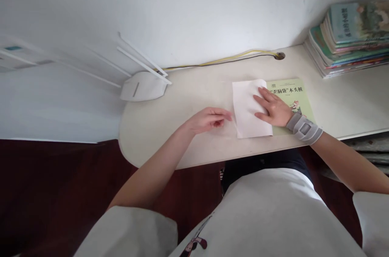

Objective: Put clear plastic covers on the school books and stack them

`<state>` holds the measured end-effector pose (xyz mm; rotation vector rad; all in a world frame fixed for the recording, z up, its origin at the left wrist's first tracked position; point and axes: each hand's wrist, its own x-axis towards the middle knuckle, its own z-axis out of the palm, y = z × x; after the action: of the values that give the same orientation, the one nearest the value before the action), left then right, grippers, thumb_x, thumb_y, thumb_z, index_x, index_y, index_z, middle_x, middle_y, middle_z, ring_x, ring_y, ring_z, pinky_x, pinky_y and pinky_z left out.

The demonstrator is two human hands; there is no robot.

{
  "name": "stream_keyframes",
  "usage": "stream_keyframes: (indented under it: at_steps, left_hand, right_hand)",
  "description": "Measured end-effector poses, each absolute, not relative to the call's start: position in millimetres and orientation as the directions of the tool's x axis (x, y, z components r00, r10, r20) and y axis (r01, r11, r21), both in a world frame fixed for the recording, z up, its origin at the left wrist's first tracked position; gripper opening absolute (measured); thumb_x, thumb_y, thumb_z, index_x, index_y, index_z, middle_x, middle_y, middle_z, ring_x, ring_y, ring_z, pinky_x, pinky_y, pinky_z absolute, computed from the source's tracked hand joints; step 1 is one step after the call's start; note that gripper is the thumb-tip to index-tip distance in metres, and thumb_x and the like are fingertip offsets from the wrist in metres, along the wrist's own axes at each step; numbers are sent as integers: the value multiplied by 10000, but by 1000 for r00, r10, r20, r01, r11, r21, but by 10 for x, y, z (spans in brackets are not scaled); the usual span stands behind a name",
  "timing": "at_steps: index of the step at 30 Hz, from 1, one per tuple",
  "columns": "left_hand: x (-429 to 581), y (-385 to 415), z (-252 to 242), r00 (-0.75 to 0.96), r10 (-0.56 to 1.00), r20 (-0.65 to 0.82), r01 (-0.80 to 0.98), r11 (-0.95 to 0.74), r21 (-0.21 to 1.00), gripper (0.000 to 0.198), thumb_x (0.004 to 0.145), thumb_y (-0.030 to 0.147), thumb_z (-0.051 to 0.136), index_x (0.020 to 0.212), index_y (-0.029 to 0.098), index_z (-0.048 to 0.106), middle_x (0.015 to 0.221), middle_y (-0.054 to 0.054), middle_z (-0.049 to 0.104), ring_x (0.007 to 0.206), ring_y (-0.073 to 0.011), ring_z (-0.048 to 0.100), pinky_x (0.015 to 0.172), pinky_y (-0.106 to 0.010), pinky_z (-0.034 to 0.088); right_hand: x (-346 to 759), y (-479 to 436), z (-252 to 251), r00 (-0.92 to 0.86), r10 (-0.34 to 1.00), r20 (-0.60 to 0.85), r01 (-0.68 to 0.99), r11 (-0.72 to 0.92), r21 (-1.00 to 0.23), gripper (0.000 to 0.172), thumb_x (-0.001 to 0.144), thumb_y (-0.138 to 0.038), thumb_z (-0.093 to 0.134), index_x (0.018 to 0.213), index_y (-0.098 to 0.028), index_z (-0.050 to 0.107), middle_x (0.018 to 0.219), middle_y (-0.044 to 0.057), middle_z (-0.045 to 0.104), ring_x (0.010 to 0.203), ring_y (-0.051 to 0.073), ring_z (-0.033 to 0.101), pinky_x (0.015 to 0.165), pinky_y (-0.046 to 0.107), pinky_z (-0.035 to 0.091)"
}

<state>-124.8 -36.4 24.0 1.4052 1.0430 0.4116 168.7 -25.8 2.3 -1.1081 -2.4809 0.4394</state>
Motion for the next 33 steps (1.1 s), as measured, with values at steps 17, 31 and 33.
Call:
stream_keyframes:
  at_steps: [17,31,33]
  left_hand:
    - [-1281,-492,178,885,452,-112,451,-770,452,468,861,104,405,1140,423,604,1489,92,308,1422,-227,107,1132,-529,110]
    - [-1332,-403,124,846,526,-86,437,-593,676,367,921,218,383,873,314,733,1414,75,442,1413,-212,160,1153,-491,112]
    - [-1358,-447,99,786,617,-31,455,-544,705,360,924,246,382,853,273,734,1376,26,494,1392,-207,226,1131,-477,215]
  right_hand:
    - [1637,-346,96,-685,715,140,643,683,-345,723,774,-520,566,1396,-200,382,1526,89,211,1393,348,162,1100,584,147]
    - [1642,-341,33,-711,670,214,617,740,-269,689,814,-532,510,1368,-135,411,1496,169,265,1373,351,226,1075,568,231]
    - [1627,-352,23,-703,679,210,635,733,-245,673,815,-531,515,1348,-127,440,1484,176,289,1366,356,241,1075,561,241]
